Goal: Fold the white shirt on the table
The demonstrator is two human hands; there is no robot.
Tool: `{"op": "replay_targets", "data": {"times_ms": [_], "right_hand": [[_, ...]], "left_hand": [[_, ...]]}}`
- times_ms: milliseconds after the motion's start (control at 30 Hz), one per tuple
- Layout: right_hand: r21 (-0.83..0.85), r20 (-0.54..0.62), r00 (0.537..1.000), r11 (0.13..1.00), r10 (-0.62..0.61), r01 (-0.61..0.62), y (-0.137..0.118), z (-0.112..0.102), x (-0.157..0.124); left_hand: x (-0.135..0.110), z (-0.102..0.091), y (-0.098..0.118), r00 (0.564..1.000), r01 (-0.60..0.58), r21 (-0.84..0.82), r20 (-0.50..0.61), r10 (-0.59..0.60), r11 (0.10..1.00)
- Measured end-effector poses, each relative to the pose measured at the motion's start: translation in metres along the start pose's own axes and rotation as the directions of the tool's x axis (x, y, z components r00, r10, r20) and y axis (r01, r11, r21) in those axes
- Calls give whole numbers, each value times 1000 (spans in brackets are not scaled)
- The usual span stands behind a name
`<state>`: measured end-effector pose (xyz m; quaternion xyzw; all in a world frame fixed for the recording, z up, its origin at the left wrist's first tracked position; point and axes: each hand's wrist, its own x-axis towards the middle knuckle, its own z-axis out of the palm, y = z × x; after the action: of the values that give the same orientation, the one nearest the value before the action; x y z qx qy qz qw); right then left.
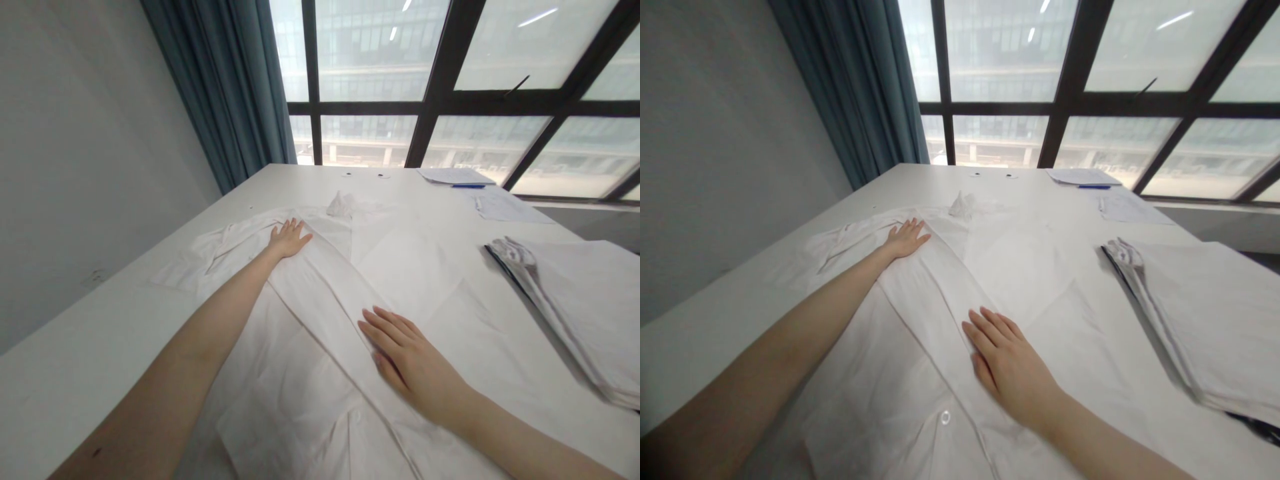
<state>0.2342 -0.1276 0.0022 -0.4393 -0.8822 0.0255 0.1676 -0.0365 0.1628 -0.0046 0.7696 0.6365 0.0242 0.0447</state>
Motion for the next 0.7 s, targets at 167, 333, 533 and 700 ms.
{"op": "replay_targets", "data": {"times_ms": [167,333,533,700], "right_hand": [[13,6,1000,1000,13,-13,1,3,2],[1,112,994,1000,6,-7,4,-11,4],[27,182,979,996,-88,85,21,-67,-10],[166,83,989,977,123,-135,89,-79,34]], "left_hand": [[13,3,-3,995,60,-15,-79,-61,998],[17,4,0,976,129,-48,-171,-135,990],[23,-9,13,947,71,-89,-305,-95,994],[69,-19,52,962,-31,-197,-273,-24,980]]}}
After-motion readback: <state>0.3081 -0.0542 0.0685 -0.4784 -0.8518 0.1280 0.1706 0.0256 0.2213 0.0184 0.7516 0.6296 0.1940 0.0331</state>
